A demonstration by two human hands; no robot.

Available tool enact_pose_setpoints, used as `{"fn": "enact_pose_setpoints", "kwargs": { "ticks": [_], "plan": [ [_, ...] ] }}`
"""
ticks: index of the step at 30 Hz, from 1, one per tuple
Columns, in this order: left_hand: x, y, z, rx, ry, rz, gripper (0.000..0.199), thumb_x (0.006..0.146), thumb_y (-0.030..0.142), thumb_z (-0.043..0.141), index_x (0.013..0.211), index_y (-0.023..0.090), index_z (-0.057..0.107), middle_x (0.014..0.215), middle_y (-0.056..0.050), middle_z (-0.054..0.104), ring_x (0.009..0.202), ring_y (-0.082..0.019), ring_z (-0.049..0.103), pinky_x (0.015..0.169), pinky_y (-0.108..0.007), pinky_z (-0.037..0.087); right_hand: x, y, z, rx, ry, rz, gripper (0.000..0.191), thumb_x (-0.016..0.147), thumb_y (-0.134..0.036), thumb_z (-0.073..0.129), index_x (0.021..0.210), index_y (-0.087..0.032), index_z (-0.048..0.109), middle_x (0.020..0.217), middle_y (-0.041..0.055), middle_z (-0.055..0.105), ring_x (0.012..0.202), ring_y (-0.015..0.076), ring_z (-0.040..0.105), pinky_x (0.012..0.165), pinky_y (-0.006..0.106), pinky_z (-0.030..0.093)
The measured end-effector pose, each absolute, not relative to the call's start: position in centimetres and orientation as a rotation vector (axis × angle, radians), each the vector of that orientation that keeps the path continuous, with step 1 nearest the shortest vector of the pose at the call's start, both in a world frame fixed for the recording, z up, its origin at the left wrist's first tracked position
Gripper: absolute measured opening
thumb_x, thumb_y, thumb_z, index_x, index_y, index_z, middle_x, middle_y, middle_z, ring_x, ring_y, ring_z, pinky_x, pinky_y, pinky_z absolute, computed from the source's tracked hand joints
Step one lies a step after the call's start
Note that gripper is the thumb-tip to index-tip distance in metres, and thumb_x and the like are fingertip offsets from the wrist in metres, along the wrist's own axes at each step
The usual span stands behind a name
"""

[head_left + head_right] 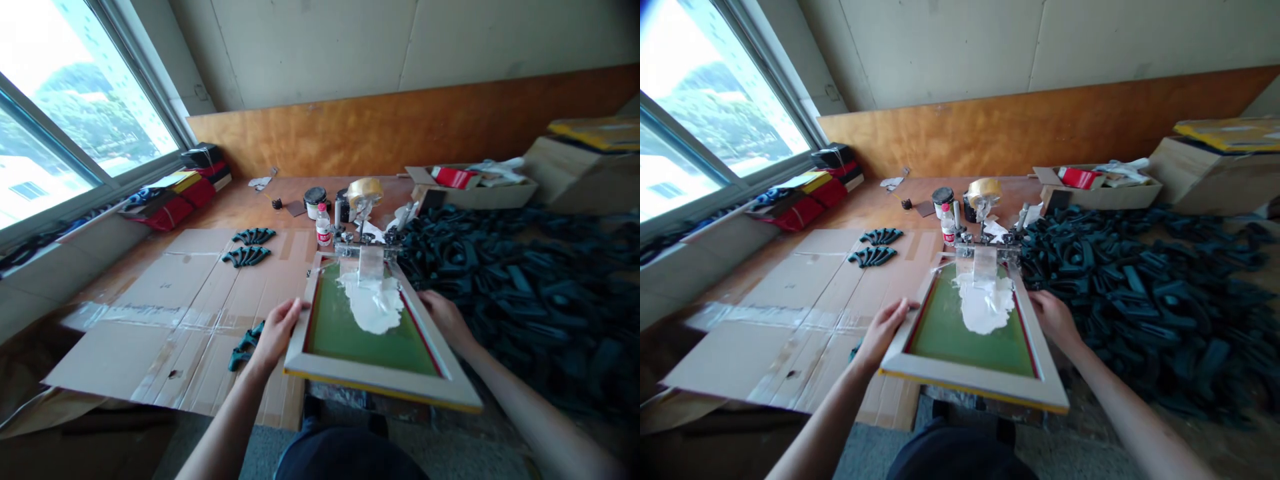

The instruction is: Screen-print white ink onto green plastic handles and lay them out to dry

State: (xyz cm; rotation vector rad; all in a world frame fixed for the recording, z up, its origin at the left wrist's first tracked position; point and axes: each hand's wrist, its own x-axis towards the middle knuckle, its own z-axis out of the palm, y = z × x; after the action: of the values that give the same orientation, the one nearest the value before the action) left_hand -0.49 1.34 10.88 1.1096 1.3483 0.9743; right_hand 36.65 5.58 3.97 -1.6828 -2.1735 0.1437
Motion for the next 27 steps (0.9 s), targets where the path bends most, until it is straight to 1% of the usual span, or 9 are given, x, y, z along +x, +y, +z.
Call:
{"fn": "enact_pose_setpoints", "kwargs": {
  "ticks": [2,4,5,7,11,16,20,24,27],
  "plan": [
    [-0.8,0.0,6.7,1.136,1.399,0.848,0.064,0.078,0.062,0.055,0.123,0.016,0.057,0.069,0.001,0.062,0.059,-0.013,0.053,0.053,-0.021,0.039,36.3,7.7,6.0,-1.631,-2.05,0.095,0.035,0.092,-0.03,0.046,0.121,-0.018,0.061,0.111,0.0118,0.062,0.089,0.0233,0.063,0.077,0.034,0.052],
    [-0.8,-0.5,3.3,1.217,1.484,0.791,0.066,0.081,0.055,0.053,0.136,0.018,0.046,0.063,0.004,0.056,0.057,-0.012,0.05,0.053,-0.021,0.037,34.2,9.5,7.7,-1.513,-2.063,0.032,0.047,0.086,-0.035,0.058,0.129,-0.017,0.052,0.121,0.0134,0.055,0.102,0.0257,0.059,0.086,0.036,0.05],
    [-0.7,-0.5,2.1,1.267,1.536,0.766,0.065,0.083,0.053,0.051,0.138,0.019,0.043,0.061,0.005,0.054,0.056,-0.012,0.049,0.053,-0.021,0.036,32.8,10.2,8.2,-1.47,-2.129,0.009,0.051,0.082,-0.034,0.064,0.128,-0.017,0.051,0.122,0.0136,0.054,0.107,0.0268,0.056,0.089,0.038,0.048],
    [-0.7,-0.2,0.6,1.351,1.606,0.709,0.06,0.086,0.05,0.048,0.138,0.02,0.043,0.061,0.005,0.053,0.057,-0.012,0.049,0.054,-0.021,0.036,29.9,10.7,8.5,-1.476,-2.318,0.022,0.042,0.078,-0.027,0.069,0.116,-0.018,0.055,0.111,0.0113,0.059,0.104,0.0263,0.056,0.086,0.036,0.048],
    [-1.0,0.1,0.0,1.385,1.629,0.633,0.056,0.086,0.051,0.045,0.134,0.022,0.048,0.066,0.003,0.059,0.06,-0.013,0.053,0.053,-0.021,0.037,27.6,7.9,6.6,-1.454,-2.567,0.14,0.005,0.082,-0.014,0.058,0.085,-0.018,0.058,0.083,0.0055,0.063,0.082,0.0201,0.057,0.071,0.028,0.045],
    [-1.0,-0.1,0.1,1.336,1.631,0.632,0.055,0.086,0.052,0.046,0.131,0.022,0.051,0.072,0.0,0.064,0.062,-0.014,0.057,0.053,-0.021,0.04,29.8,3.9,6.3,-0.95,-2.776,0.237,0.021,0.08,-0.003,0.046,0.082,-0.018,0.06,0.082,0.0057,0.062,0.083,0.0195,0.054,0.073,0.029,0.042],
    [-0.8,-0.1,0.5,1.294,1.661,0.625,0.056,0.085,0.052,0.047,0.131,0.021,0.051,0.073,0.0,0.064,0.063,-0.014,0.057,0.055,-0.021,0.042,30.0,4.3,7.3,-0.998,-2.753,0.325,0.017,0.077,-0.005,0.052,0.075,-0.021,0.059,0.074,0.0018,0.061,0.077,0.018,0.055,0.067,0.027,0.041],
    [-0.7,-0.1,0.8,1.269,1.649,0.637,0.059,0.085,0.053,0.049,0.134,0.02,0.048,0.069,0.002,0.06,0.06,-0.012,0.053,0.054,-0.02,0.04,29.4,3.1,5.9,-0.964,-2.56,0.095,0.023,0.082,-0.004,0.046,0.087,-0.017,0.064,0.085,0.0069,0.065,0.088,0.0204,0.056,0.076,0.03,0.045],
    [-0.8,-0.1,0.7,1.24,1.618,0.679,0.06,0.084,0.054,0.05,0.133,0.021,0.049,0.065,0.004,0.056,0.057,-0.011,0.05,0.051,-0.019,0.037,29.7,2.1,5.3,-0.852,-2.578,0.11,0.024,0.083,-0.006,0.046,0.093,-0.017,0.065,0.089,0.0069,0.066,0.089,0.02,0.058,0.079,0.031,0.046]
  ]
}}
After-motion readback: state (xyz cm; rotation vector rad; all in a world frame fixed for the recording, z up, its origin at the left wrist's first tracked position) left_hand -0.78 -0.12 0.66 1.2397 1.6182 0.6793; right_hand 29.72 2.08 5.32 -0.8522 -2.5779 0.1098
